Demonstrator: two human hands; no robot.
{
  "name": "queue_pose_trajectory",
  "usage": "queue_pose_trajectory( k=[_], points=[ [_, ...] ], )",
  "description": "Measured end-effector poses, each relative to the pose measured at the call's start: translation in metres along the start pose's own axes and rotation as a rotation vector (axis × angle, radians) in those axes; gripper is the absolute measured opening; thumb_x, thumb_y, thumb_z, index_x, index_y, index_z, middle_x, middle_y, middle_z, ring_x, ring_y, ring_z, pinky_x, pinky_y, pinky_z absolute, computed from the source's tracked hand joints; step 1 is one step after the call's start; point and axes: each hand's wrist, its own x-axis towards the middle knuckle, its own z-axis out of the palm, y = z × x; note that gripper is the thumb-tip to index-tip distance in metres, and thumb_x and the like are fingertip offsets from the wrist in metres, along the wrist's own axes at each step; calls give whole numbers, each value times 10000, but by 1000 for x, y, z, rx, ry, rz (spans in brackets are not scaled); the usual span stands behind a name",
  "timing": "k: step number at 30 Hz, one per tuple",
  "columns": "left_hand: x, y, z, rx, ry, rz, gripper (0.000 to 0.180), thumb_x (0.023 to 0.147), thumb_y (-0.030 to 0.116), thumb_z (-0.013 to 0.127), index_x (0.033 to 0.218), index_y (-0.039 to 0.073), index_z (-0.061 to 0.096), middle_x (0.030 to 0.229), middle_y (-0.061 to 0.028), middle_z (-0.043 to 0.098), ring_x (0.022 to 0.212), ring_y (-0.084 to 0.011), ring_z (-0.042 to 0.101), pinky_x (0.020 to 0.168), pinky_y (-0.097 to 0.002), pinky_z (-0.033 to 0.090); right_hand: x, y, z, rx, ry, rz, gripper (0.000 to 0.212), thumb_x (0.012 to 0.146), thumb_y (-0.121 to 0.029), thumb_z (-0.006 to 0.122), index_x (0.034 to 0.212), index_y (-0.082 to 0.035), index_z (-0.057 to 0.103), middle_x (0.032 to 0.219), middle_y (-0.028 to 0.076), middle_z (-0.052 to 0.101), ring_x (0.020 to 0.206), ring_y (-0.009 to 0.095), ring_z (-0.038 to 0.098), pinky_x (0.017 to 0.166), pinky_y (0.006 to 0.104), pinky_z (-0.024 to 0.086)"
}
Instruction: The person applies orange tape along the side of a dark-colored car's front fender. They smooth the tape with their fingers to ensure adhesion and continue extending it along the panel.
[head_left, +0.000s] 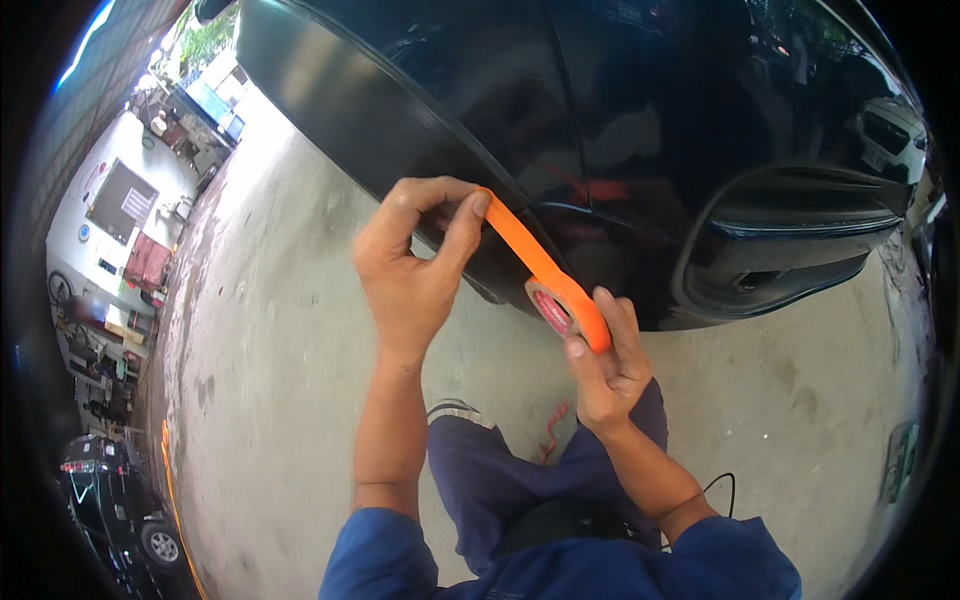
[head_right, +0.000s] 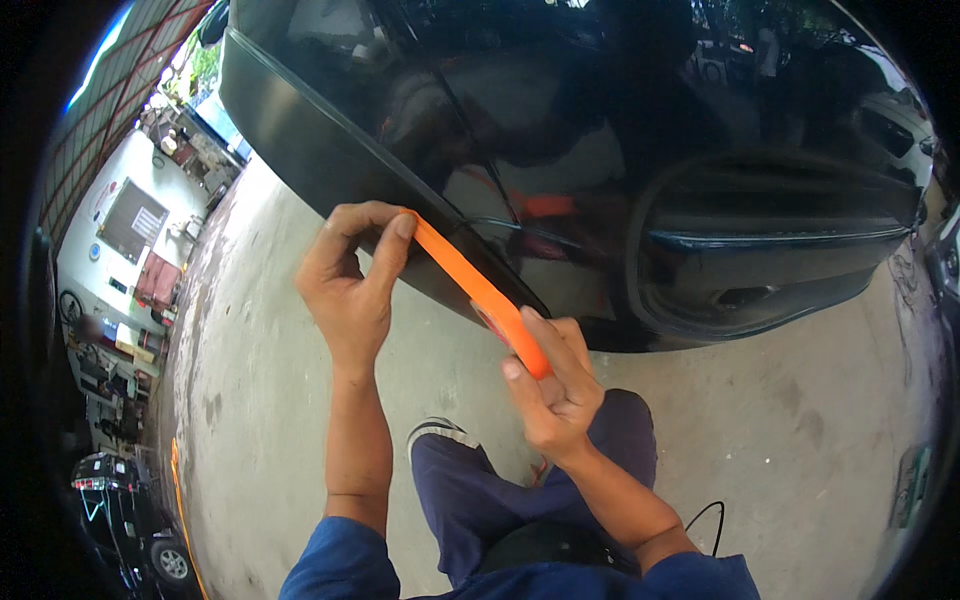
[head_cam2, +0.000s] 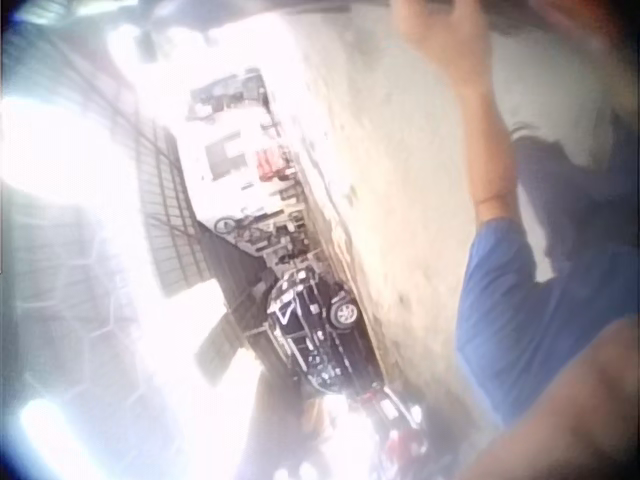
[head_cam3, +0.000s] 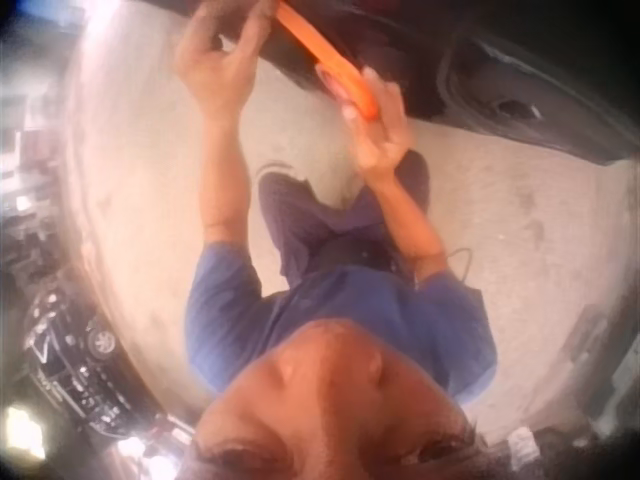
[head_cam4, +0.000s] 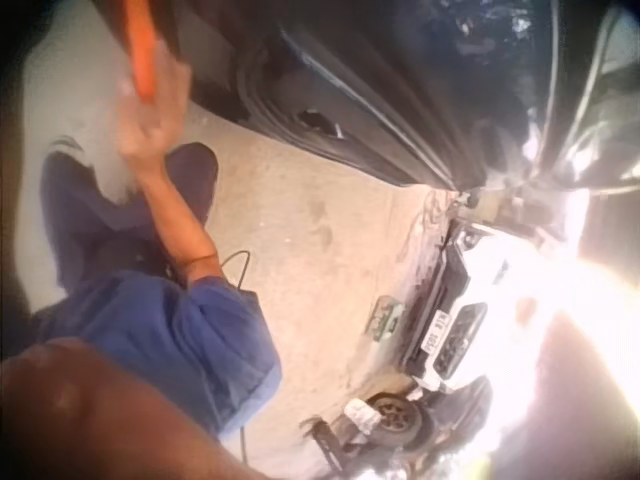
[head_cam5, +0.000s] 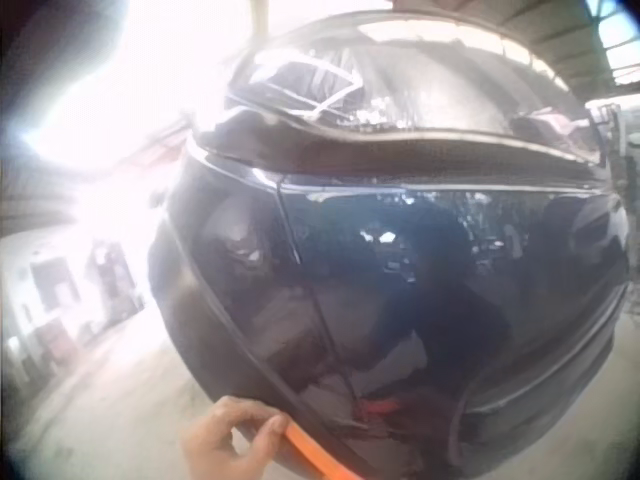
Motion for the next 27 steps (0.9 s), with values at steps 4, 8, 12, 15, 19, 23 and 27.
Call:
queue_pose_trajectory(
  k=[4,8,12,15,19,23,27],
  points=[
    [4,-5,-1,-114,14,-35,71,919,-22,809,974,-13,765,870,-42,750,704,-75,645,655,-232,498,-5,7,-1,-47,88,-43,503,950,71,690,1449,54,634,1096,111,628,942,154,602,814,275,509],
    [8,-9,1,-280,50,-150,77,938,-2,813,996,-35,773,873,-71,768,715,-90,707,656,-210,533,-1,10,-4,-130,89,-76,464,973,72,667,1437,60,637,1088,127,626,900,169,631,788,291,539],
    [10,-11,4,-414,79,-241,102,943,-1,813,1015,-62,774,870,-109,780,757,-128,764,676,-208,586,7,8,-3,-180,71,-155,412,1007,61,629,1419,67,643,1058,140,623,819,183,665,732,303,578],
    [11,-11,7,-397,96,-199,101,942,-8,812,1009,-71,770,851,-106,773,749,-135,762,659,-214,593,11,1,-1,-199,99,-153,377,1021,56,611,1394,74,658,1039,148,631,784,182,674,687,294,588],
    [10,-10,9,-386,128,-194,86,942,-19,806,1002,-69,770,842,-99,767,741,-133,761,646,-216,593,16,-11,0,-366,60,-101,354,1003,67,643,1351,54,703,1006,132,635,743,145,650,632,264,544],
    [10,0,6,-273,117,-192,80,944,-11,806,987,-66,767,834,-84,761,719,-118,742,641,-214,583,27,-20,1,-553,-32,-111,388,955,69,702,1335,-3,741,927,95,620,689,121,590,574,266,478],
    [24,8,1,-120,151,-137,81,937,7,813,982,-48,774,830,-53,760,708,-96,721,647,-214,572,44,-23,3,-716,-137,-164,441,918,60,729,1341,-63,754,869,80,597,630,134,535,545,285,457]
  ],
)
